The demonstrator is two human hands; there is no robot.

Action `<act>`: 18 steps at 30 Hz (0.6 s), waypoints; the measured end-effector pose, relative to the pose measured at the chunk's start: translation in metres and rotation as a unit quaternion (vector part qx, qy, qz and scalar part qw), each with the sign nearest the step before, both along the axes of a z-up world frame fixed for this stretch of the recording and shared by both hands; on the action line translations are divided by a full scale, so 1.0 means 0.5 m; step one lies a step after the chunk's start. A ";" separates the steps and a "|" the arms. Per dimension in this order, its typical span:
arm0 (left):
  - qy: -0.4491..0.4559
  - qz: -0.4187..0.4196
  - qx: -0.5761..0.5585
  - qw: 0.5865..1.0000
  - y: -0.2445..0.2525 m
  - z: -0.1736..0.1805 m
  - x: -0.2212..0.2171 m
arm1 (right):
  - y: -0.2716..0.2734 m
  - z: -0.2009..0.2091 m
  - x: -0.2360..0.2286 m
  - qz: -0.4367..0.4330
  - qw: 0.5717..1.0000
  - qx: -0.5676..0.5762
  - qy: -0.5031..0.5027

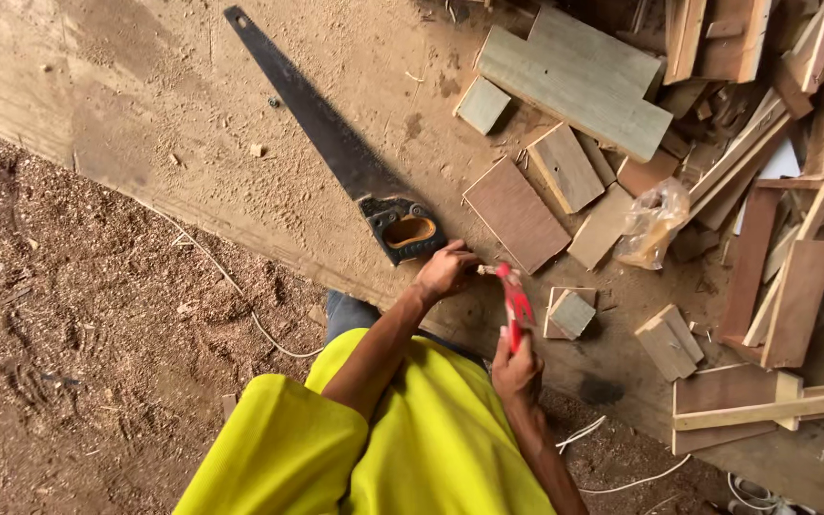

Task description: The person repeatedly hammers a small wooden block on a workbench using a red claw hammer. The person holds the block with the left hand and strikes it with the right hand, occasionally repositioning the block. A hand saw and various wood scraps are visible on the bench.

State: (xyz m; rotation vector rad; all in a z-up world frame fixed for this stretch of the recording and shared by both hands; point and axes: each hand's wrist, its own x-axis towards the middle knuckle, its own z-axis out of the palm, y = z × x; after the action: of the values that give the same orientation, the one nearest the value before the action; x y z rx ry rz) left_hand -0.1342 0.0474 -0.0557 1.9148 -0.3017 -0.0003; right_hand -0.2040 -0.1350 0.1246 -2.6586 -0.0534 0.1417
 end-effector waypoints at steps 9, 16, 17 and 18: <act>-0.025 0.016 0.013 0.999 -0.013 -0.021 0.000 | -0.004 -0.001 0.007 0.003 1.000 -0.014 -0.011; -0.058 0.033 0.010 0.998 -0.008 -0.029 0.016 | -0.008 -0.011 0.015 -0.011 0.999 -0.028 0.036; -0.062 0.026 0.013 0.998 -0.011 -0.029 0.004 | -0.009 -0.008 0.002 -0.008 1.000 -0.021 0.010; -0.049 0.024 0.005 0.999 -0.016 -0.026 -0.009 | -0.012 -0.003 -0.010 -0.005 1.000 -0.014 -0.015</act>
State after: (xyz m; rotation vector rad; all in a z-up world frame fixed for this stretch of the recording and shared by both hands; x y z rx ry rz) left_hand -0.1386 0.0393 -0.0687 1.9340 -0.3214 0.1244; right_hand -0.2089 -0.1411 0.1233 -2.6885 -0.0488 0.0989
